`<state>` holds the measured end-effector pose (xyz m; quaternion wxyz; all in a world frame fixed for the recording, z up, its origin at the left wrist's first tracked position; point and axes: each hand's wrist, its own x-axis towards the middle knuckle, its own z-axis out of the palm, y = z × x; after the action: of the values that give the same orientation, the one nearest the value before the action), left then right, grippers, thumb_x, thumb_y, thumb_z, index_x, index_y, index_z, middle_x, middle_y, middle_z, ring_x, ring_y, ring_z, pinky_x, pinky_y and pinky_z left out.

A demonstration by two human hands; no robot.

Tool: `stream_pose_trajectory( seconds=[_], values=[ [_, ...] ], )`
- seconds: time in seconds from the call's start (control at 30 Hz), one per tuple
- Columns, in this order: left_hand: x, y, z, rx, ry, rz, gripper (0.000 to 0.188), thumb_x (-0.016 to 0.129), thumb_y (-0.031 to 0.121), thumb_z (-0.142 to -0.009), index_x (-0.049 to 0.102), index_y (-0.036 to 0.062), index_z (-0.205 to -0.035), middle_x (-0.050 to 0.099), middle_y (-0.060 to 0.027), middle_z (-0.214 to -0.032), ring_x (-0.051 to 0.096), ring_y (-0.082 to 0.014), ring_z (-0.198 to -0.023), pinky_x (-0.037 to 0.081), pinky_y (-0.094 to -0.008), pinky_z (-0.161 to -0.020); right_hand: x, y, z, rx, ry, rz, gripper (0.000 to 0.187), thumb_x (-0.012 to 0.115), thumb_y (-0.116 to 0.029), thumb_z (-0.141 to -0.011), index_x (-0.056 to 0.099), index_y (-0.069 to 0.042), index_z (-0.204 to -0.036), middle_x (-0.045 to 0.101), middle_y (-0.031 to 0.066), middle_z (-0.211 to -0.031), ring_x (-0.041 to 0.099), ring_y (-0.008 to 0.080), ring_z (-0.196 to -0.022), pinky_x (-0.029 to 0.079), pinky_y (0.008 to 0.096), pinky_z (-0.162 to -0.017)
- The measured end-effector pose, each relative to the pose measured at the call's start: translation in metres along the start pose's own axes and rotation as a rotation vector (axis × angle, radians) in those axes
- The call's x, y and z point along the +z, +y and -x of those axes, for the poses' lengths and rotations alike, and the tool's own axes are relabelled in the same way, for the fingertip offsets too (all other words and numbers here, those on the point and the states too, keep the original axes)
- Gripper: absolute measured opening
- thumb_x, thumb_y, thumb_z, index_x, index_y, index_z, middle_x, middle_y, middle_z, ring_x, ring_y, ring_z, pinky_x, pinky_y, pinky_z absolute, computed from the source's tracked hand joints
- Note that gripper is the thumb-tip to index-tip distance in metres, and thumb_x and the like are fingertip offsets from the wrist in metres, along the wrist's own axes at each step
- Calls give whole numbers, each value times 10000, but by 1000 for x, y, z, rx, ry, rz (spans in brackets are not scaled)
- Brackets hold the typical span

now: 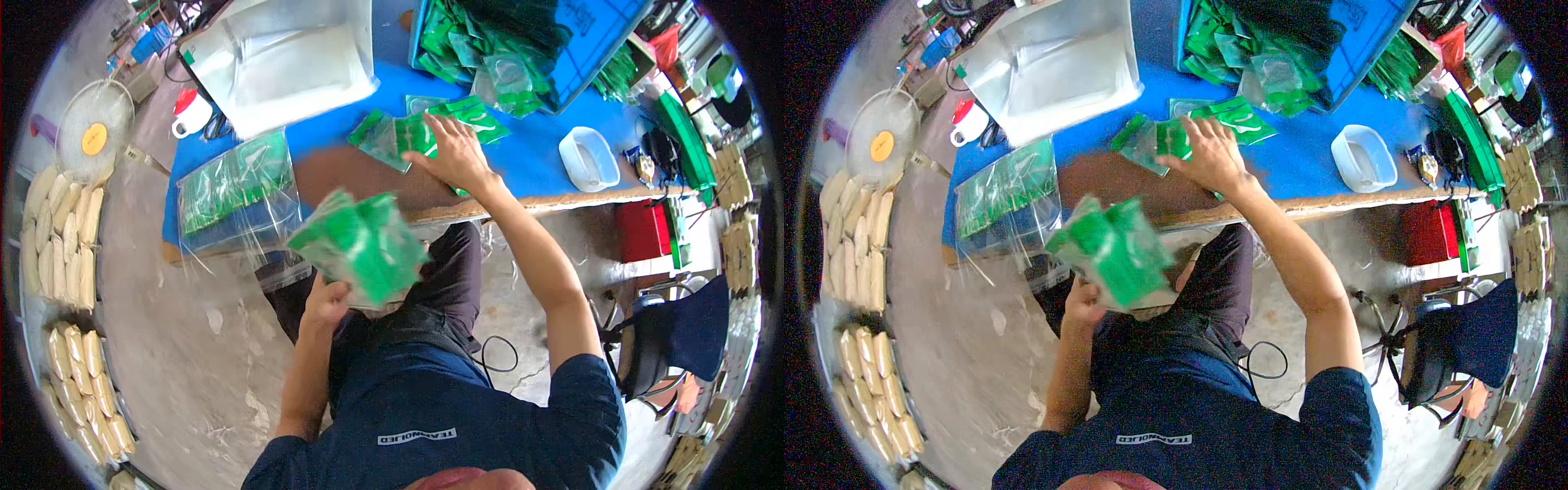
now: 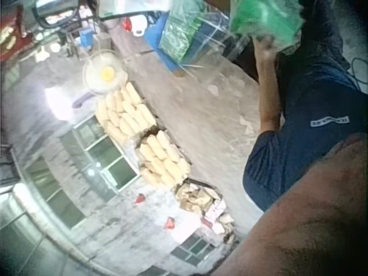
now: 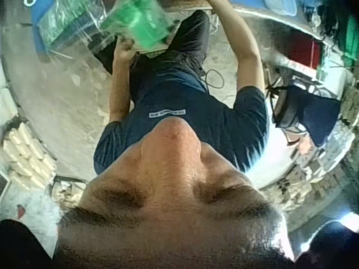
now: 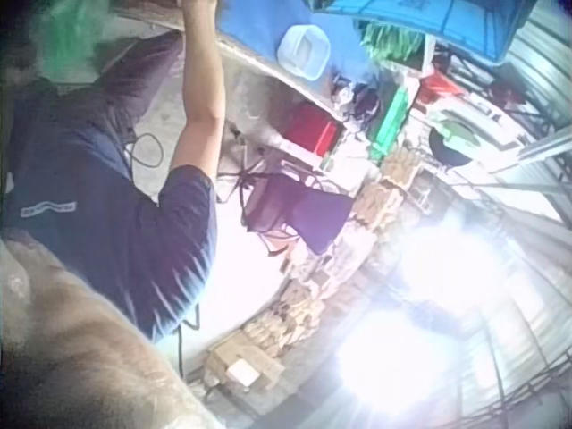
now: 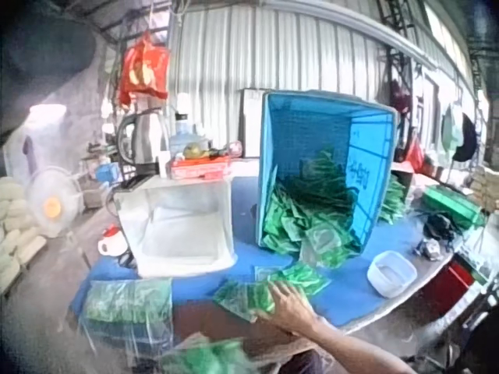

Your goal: Sorting and placing small green plastic packets into larger transparent bags.

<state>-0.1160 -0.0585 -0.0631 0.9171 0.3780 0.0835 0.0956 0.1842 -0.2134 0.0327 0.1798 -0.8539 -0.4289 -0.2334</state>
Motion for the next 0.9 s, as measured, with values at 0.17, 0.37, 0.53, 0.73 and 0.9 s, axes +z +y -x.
stream_pose_trajectory(
  seconds=[0.17, 0.37, 0.53, 0.73, 0.9],
  values=[
    [-39, -26, 15, -5, 37, 342, 790, 790, 315, -690, 498, 53, -1375, 566, -87, -1353, 468, -317, -1314, 288, -478, -1141, 39, 22, 31, -195, -105, -83, 420, 646, -169, -869, 577, -75, -1272, 617, 133, -1239, 588, 309, -1137, 450, 431, -992],
    [-27, -25, 2, 6, -175, 409, 643, 765, 276, -754, 551, 44, -1314, 589, -112, -1316, 513, -316, -1252, 330, -513, -1111, -52, -78, 29, 367, -373, -889, 256, 646, -233, -949, 690, 10, -1018, 683, 118, -809, 597, 182, -709, 488, 324, -657],
    [-21, -36, -8, -62, 63, 423, 529, 693, 245, -843, 555, 16, -1299, 601, -113, -1305, 523, -306, -1240, 369, -487, -1091, -5, -64, 12, 156, -244, -697, 482, 529, -415, -983, 643, 22, -1149, 659, 182, -1061, 617, 261, -971, 478, 417, -866],
    [-34, -41, 16, 51, 102, 503, 513, 672, 269, -873, 541, 106, -1341, 561, -99, -1360, 494, -307, -1284, 372, -490, -1082, 23, -56, 57, -227, -230, -157, 454, 584, -288, -937, 554, -45, -1320, 500, 192, -1383, 461, 381, -1294, 365, 506, -1068],
    [-30, -42, 9, -70, 126, 614, 475, 710, 132, -839, 553, 63, -1282, 600, -57, -1300, 533, -264, -1242, 392, -470, -1073, -13, -51, 90, -151, -290, -416, 649, 757, -246, -765, 529, -44, -1337, 557, 173, -1320, 536, 337, -1216, 406, 456, -1041]
  ],
)
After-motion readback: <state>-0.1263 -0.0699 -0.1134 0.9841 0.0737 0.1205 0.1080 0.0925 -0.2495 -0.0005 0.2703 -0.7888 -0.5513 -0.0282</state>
